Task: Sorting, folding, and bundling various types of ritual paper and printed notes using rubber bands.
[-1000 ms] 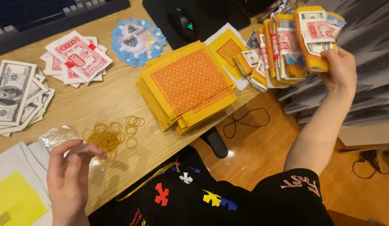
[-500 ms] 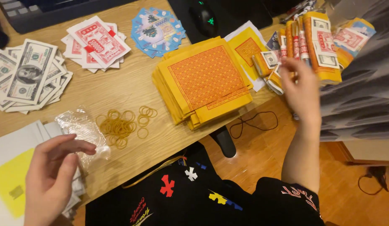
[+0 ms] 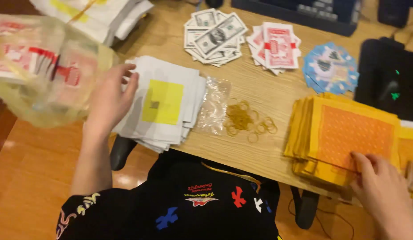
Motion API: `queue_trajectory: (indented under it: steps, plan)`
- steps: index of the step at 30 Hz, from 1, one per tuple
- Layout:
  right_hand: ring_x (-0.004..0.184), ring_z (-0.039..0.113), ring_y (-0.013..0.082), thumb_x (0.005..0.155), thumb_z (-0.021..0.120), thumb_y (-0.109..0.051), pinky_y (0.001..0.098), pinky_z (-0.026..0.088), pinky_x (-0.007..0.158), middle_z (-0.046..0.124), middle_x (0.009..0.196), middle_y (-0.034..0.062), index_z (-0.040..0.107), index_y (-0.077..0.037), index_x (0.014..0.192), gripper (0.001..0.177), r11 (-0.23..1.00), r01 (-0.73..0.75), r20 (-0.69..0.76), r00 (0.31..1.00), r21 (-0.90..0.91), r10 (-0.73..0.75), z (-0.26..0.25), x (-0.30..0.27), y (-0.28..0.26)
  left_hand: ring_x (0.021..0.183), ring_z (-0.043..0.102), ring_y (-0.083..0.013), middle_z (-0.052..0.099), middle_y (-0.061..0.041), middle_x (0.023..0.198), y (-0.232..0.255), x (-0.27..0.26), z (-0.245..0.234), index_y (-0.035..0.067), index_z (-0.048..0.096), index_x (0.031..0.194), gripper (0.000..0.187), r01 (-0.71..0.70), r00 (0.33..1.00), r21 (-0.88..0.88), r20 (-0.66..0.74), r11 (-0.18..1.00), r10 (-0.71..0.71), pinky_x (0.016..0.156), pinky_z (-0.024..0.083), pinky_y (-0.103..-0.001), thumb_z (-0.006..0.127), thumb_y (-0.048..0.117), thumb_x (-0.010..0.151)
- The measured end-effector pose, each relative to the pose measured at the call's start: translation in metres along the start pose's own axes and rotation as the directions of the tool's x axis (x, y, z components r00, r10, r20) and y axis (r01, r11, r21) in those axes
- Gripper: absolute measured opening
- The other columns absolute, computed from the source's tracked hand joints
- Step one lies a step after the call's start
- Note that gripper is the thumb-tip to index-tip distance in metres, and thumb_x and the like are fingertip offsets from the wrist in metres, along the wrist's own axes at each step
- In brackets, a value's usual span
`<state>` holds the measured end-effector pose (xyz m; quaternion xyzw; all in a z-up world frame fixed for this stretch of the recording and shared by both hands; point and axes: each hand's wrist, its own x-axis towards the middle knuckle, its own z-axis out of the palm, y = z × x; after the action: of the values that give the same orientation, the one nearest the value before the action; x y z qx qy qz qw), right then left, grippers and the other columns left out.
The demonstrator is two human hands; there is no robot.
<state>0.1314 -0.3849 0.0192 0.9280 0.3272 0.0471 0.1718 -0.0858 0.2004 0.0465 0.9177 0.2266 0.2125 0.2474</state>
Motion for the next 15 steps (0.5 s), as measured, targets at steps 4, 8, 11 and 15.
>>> queue_trajectory:
  steps: [4,8,11,15]
  plan:
    - [0.099,0.07,0.0307,0.076,0.063,-0.032,0.0467,0.058,0.076,0.066,0.119,0.0041,0.059,-0.027,0.135,0.06,0.995,-0.02,-0.125,0.992,-0.098,0.007,0.021,0.0,0.006,0.099,0.056,-0.0402,0.061,-0.019,0.106,-0.009,-0.015,0.021,0.001,0.062,0.12,0.03,-0.124,0.992,0.142,0.009,0.982,0.124,0.087,0.043,-0.049,0.057,0.019,0.097]
    - [0.096,0.07,0.0283,0.087,0.064,-0.032,0.0431,0.055,0.077,0.067,0.114,0.0021,0.067,-0.027,0.128,0.041,0.994,-0.044,-0.182,0.983,-0.095,0.026,0.012,-0.001,-0.002,0.098,0.056,-0.0391,0.063,-0.017,0.109,-0.014,-0.026,0.033,0.004,0.066,0.117,0.033,-0.024,0.998,0.315,-0.042,0.949,0.039,0.081,0.046,-0.049,0.06,0.028,0.096]
    - [0.096,0.069,0.0305,0.086,0.065,-0.027,0.043,0.055,0.08,0.067,0.114,0.0048,0.069,-0.024,0.127,0.041,0.998,-0.039,-0.215,0.976,-0.045,0.028,0.007,0.002,-0.006,0.092,0.057,-0.0401,0.064,-0.02,0.103,-0.028,-0.032,0.044,0.001,0.062,0.121,0.043,0.019,0.997,0.442,-0.071,0.897,0.014,0.075,0.048,-0.049,0.063,0.034,0.094]
    - [0.094,0.067,0.0348,0.087,0.064,-0.025,0.0462,0.054,0.078,0.067,0.114,0.0096,0.068,-0.02,0.127,0.041,0.999,-0.048,-0.179,0.983,0.016,0.051,-0.006,0.005,-0.014,0.093,0.056,-0.038,0.063,-0.017,0.108,-0.027,-0.038,0.062,0.004,0.056,0.128,0.063,0.075,0.997,0.533,-0.045,0.843,-0.06,0.068,0.049,-0.048,0.069,0.047,0.084]
